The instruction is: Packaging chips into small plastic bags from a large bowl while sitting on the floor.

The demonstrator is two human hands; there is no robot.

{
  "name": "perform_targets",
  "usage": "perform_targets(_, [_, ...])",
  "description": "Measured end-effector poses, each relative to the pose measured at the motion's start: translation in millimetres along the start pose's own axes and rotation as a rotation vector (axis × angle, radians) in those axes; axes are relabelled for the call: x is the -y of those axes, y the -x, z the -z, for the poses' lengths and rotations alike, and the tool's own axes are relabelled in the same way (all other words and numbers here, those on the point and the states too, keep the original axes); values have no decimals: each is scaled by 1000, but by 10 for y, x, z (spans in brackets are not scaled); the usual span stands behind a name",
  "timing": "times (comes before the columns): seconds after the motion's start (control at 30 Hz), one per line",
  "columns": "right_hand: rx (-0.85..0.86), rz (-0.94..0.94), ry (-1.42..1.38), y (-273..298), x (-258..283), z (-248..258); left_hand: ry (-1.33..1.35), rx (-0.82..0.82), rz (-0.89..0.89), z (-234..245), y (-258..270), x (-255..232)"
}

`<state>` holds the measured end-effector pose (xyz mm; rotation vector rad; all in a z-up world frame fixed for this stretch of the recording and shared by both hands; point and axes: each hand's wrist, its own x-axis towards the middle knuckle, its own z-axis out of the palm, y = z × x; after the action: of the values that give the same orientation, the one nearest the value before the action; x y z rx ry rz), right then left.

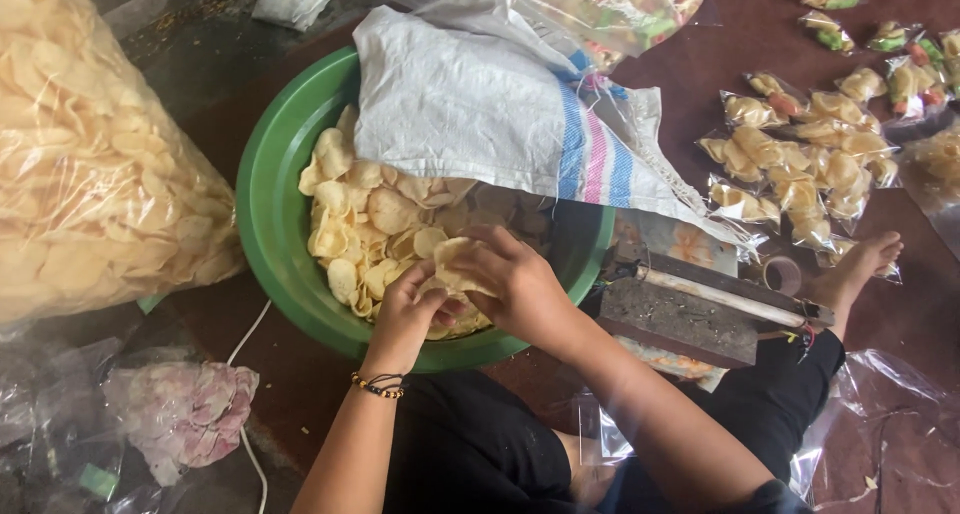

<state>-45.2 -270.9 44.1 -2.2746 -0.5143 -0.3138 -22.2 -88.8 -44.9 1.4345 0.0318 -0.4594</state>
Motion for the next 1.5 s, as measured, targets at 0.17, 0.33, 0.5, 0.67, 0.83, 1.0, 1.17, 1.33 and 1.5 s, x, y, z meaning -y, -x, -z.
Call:
perform_targets(0.17, [28,61,395,81,-164,-146,-114,15,-74,-63,161,-293])
perform_targets(0.33, [198,-124,356,92,-280,-218,-193,83,-131,-76,151,-133])
perform_targets(0.5, [107,-109,-4,83,-174,-172,-136,45,-107,11,168,-150])
perform_targets(0.67, [125,8,182,86,-236,-405,-200,80,-113,30,211,-204])
perform_targets(0.83, [65,-135,-633,-125,-649,-621,-127,-168,-198,391,77,-145])
perform_targets(1.0, [602,-425,53,-344,-1637,-1345,0,-391,-265,300,146,-401])
perform_targets(1.17, [1060,-260,643,-43,-1773,-2006,-75,-447,-274,317,166,-309])
perform_targets(1.33, [768,24,609,170,-2113,-2158,-45,-458,-303,281,158,-382])
perform_targets(1.5, [844,-31,602,161,-2220,-2239,-48,-451,-328,261,158,-350])
